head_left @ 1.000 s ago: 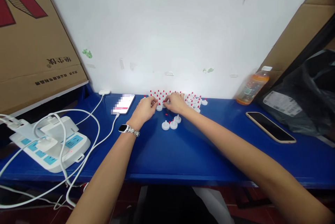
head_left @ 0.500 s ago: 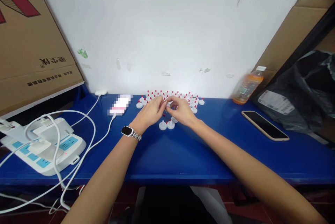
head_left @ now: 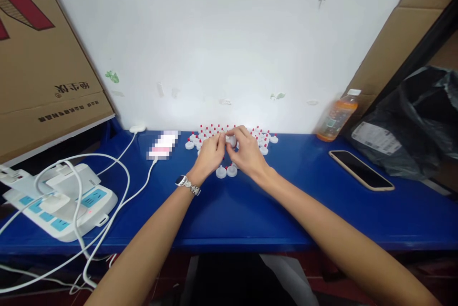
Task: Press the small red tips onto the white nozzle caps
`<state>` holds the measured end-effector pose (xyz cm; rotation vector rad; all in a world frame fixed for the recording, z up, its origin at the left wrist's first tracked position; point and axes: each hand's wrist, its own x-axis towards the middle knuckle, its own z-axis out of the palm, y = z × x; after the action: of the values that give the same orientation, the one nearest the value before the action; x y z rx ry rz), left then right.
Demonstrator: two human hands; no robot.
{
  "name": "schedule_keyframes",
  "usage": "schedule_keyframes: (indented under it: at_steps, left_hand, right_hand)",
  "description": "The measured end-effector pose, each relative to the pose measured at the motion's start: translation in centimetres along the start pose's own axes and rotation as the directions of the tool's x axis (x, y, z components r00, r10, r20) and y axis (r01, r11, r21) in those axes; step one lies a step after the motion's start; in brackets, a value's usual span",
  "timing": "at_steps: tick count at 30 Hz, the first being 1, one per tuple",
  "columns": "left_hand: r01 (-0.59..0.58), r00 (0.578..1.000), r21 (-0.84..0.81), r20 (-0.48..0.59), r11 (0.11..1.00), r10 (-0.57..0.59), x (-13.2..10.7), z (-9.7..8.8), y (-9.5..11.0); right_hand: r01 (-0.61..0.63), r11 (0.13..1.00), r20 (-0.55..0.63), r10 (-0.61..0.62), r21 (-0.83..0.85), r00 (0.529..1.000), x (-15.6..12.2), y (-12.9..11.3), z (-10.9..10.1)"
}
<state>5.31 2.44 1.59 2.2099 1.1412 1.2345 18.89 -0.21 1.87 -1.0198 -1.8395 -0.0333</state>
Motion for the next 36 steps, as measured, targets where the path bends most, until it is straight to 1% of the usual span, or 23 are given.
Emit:
schedule_keyframes:
  at_steps: [3, 5, 6, 7, 8, 11, 13, 15, 16, 18, 19, 20, 22, 24, 25, 27, 28, 30, 32, 34, 36]
  left_hand:
    - [0.144, 0.986, -0.184, -0.056, 0.972, -0.156, 0.5, -0.1, -0.4]
    - [0.231, 0.956, -0.318, -0.100, 0.919, -0.275, 0.8, -1.1, -1.2]
    - [0.259, 0.941, -0.354, -0.115, 0.899, -0.317, 0.9, -1.7, -1.6]
    - [0.240, 0.947, -0.338, -0.125, 0.910, -0.296, 0.9, -2.4, -1.9]
    - [0.203, 0.960, -0.271, -0.132, 0.941, -0.245, 1.0, -3.0, -2.2]
    - [0.096, 0.994, -0.059, -0.049, 0.994, -0.099, 0.8, -4.2, -2.6]
    - [0.039, 0.999, 0.006, 0.015, 0.999, -0.039, 0.7, -4.4, -2.6]
    - [0.013, 0.999, 0.030, 0.049, 0.999, -0.015, 0.6, -4.5, -2.7]
    - [0.014, 0.998, 0.038, 0.058, 0.999, -0.016, 0.6, -4.6, -2.9]
    - [0.029, 0.997, 0.052, 0.063, 0.998, -0.033, 0.7, -4.7, -3.1]
    - [0.036, 0.997, 0.056, 0.064, 0.998, -0.040, 0.7, -4.7, -3.3]
    - [0.039, 0.997, 0.056, 0.067, 0.998, -0.043, 0.7, -4.8, -3.4]
    - [0.035, 0.996, 0.048, 0.079, 0.998, -0.039, 0.8, -4.9, -3.4]
    - [0.032, 0.994, 0.038, 0.103, 0.999, -0.036, 0.7, -4.9, -3.2]
    - [0.034, 0.992, 0.034, 0.122, 0.999, -0.038, 0.6, -4.8, -3.1]
    - [0.038, 0.983, 0.028, 0.179, 0.999, -0.042, 0.4, -4.5, -2.7]
    - [0.038, 0.975, 0.024, 0.219, 0.999, -0.042, 0.3, -4.2, -2.5]
    - [0.038, 0.949, 0.007, 0.312, 0.999, -0.038, 0.1, -3.5, -2.3]
    - [0.035, 0.922, -0.003, 0.385, 0.999, -0.031, 0.0, -3.1, -2.3]
    - [0.023, 0.917, 0.002, 0.399, 1.000, -0.022, 0.0, -3.2, -2.4]
    - [0.001, 0.938, 0.025, 0.347, 1.000, -0.010, 0.1, -3.7, -2.7]
  right_hand:
    - [-0.013, 0.997, 0.008, 0.014, -0.079, 1.000, -0.1, 0.3, -0.5]
    - [-0.070, 0.990, 0.007, 0.071, -0.126, 0.997, -0.2, 0.9, -1.0]
    - [-0.102, 0.986, 0.004, 0.103, -0.134, 0.995, -0.3, 1.2, -1.2]
    - [-0.133, 0.984, 0.004, 0.135, -0.121, 0.991, -0.3, 1.5, -1.3]
    - [-0.161, 0.983, 0.013, 0.163, -0.090, 0.987, -0.4, 1.7, -1.3]
    - [-0.202, 0.979, 0.082, 0.199, 0.020, 0.976, -0.3, 1.7, -0.5]
    - [-0.213, 0.976, 0.113, 0.208, 0.035, 0.972, -0.1, 1.3, 0.5]
    - [-0.250, 0.966, 0.194, 0.233, 0.066, 0.953, 0.1, 0.8, 1.5]
    - [-0.290, 0.952, 0.264, 0.256, 0.096, 0.930, 0.2, 0.7, 1.8]
    - [-0.363, 0.921, 0.413, 0.277, 0.144, 0.868, 0.3, 0.5, 2.3]
    - [-0.379, 0.914, 0.462, 0.275, 0.147, 0.843, 0.3, 0.4, 2.4]
    - [-0.377, 0.916, 0.492, 0.267, 0.137, 0.829, 0.2, 0.4, 2.5]
    - [-0.340, 0.934, 0.518, 0.239, 0.107, 0.821, 0.2, 0.4, 2.3]
    - [-0.320, 0.942, 0.505, 0.230, 0.098, 0.832, 0.4, 0.5, 1.8]
    - [-0.319, 0.942, 0.473, 0.237, 0.101, 0.848, 0.5, 0.7, 1.6]
    - [-0.340, 0.933, 0.365, 0.278, 0.117, 0.889, 0.8, 1.3, 0.9]
    - [-0.360, 0.924, 0.306, 0.308, 0.132, 0.901, 0.9, 1.7, 0.6]
    - [-0.411, 0.896, 0.225, 0.371, 0.168, 0.901, 1.0, 2.7, -0.1]
    - [-0.456, 0.871, 0.202, 0.420, 0.183, 0.885, 1.0, 3.7, -0.6]
    - [-0.468, 0.867, 0.206, 0.434, 0.168, 0.877, 0.8, 4.3, -0.9]
    - [-0.449, 0.883, 0.207, 0.419, 0.133, 0.884, 0.7, 4.4, -0.9]
